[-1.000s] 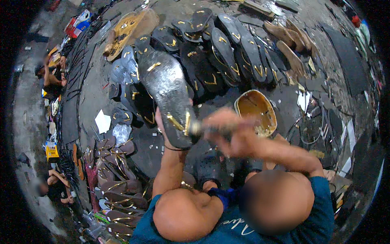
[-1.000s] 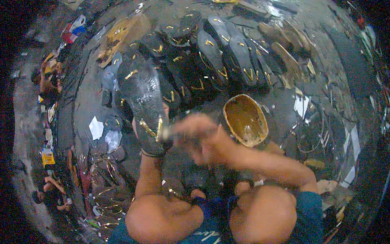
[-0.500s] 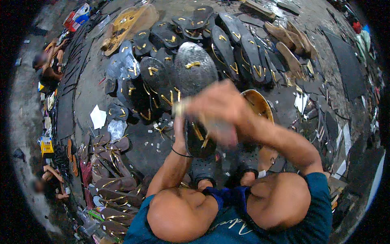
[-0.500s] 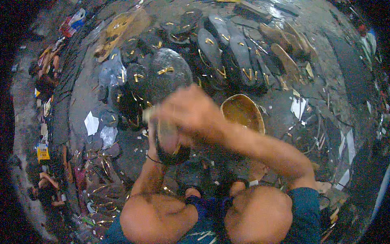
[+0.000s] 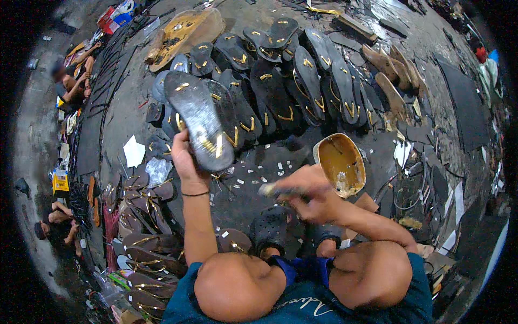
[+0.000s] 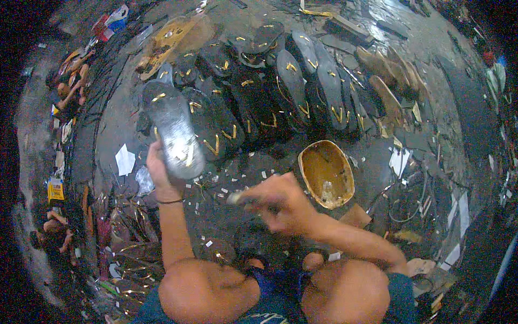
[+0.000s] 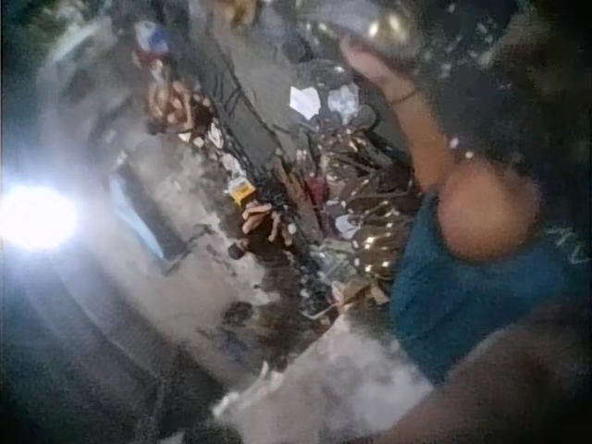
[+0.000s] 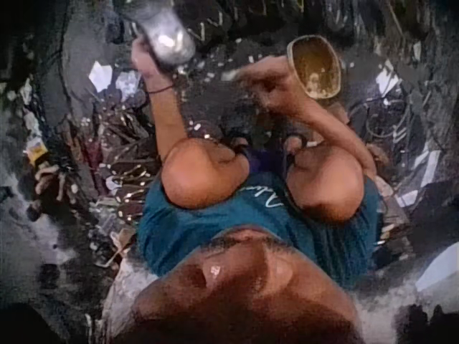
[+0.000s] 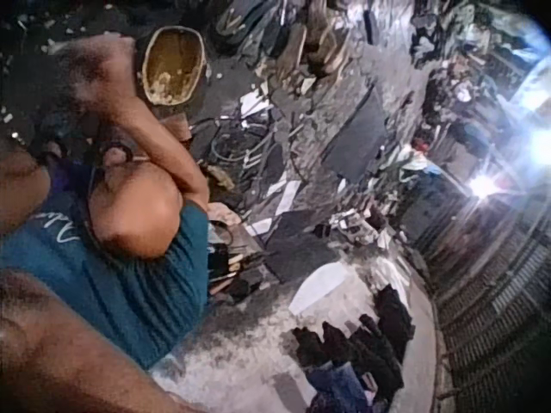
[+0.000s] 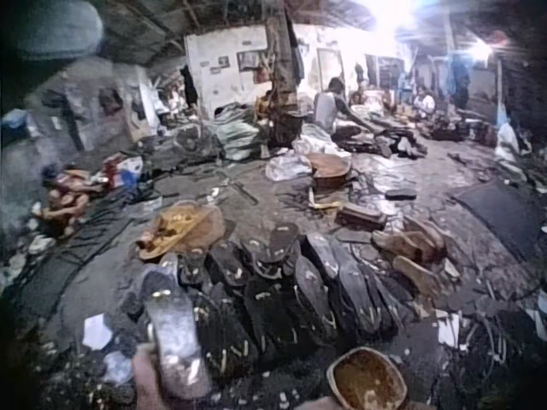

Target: The person repeatedly picks up black sandals from a pile, applies a silver-colored substance to the soles using a brush, and places them back down. The process is repeated for multiple sandals in a cluttered workshop environment.

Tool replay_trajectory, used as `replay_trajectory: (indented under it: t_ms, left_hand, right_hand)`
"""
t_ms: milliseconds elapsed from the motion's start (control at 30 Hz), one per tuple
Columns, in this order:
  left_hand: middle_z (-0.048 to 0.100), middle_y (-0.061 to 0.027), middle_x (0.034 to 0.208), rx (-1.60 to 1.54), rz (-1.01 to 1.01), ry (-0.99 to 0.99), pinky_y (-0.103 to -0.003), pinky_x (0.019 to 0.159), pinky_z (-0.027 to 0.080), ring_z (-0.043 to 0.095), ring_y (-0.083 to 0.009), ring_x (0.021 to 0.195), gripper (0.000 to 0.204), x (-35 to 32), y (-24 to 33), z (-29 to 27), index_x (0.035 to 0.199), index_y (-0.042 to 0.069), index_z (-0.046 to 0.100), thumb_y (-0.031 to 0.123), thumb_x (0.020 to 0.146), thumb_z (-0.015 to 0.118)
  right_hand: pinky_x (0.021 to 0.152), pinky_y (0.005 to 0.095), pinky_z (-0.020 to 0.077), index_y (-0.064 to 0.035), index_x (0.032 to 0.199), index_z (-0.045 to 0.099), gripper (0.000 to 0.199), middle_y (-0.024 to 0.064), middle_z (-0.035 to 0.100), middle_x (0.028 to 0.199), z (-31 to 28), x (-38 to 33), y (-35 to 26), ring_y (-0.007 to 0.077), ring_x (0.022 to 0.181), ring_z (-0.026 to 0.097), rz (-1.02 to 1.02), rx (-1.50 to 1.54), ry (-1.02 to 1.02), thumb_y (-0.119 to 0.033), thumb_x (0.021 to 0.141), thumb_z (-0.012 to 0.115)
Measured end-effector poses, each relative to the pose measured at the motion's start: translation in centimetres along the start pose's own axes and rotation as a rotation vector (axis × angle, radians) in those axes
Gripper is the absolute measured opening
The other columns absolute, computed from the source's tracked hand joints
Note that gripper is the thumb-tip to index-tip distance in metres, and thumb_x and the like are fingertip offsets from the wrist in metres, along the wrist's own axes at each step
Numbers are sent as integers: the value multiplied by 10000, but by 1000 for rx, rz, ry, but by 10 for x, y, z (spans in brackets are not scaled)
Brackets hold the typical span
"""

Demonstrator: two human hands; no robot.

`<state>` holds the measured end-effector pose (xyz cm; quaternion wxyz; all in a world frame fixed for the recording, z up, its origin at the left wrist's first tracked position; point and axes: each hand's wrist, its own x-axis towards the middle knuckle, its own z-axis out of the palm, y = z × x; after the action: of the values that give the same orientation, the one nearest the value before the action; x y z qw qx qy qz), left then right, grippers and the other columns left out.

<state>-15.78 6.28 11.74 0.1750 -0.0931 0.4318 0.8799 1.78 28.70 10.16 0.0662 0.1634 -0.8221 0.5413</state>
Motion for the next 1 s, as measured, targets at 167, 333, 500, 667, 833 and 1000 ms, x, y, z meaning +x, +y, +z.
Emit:
replay_trajectory:
  t_ms: [167, 333, 500, 667, 833, 1000]
  left_hand:
    - [610, 10, 1055, 203, -62, 43, -259, 756, 450, 578, -113, 946, 361, 41, -66, -11, 1224, 123, 503, 37, 887, 599]
    - [619, -123, 1146, 286, 126, 144, -306, 843, 491, 611, -194, 995, 404, 106, -130, -6, 1294, 5, 414, 65, 933, 586]
    - [577, -181, 1274, 502, 319, 224, -309, 1006, 436, 559, -223, 1194, 468, 58, -152, -46, 1337, -35, 421, 99, 931, 611]
    - [610, -134, 1227, 572, 441, 355, -301, 887, 512, 609, -189, 1074, 360, -20, -110, -128, 1271, -4, 496, 39, 925, 589]
    - [624, -87, 1021, 867, 596, 858, -344, 865, 474, 592, -196, 938, 302, -13, -30, -276, 1124, 0, 559, 109, 856, 646]
    - [470, -276, 1311, 1414, 483, 1165, -469, 1064, 321, 462, -416, 1201, 656, -37, 45, -385, 1302, -69, 415, 225, 779, 681]
  right_hand:
    - [829, 379, 456, -55, 1003, 700, 212, 119, 682, 972, -11, -25, 4, 299, 930, 621, 214, -261, 257, -116, 802, 729]
    - [867, 403, 447, -79, 1017, 698, 221, 118, 688, 978, -2, -50, 8, 319, 947, 615, 392, -144, 289, -177, 820, 729]
    - [794, 318, 482, -3, 1074, 660, 273, 95, 686, 948, -14, -58, 21, 210, 905, 633, 579, -226, 322, -231, 925, 648]
    - [834, 339, 472, 10, 1104, 645, 264, 141, 669, 1023, -56, -89, 73, 240, 953, 622, 451, -641, 510, -198, 943, 621]
    - [784, 377, 486, 18, 1044, 647, 251, 178, 672, 966, -62, -91, 83, 303, 873, 640, 457, -797, 478, -201, 921, 646]
    - [651, 394, 463, 18, 945, 608, 272, 149, 635, 792, -86, -144, 81, 283, 703, 601, 817, -844, -113, -239, 892, 681]
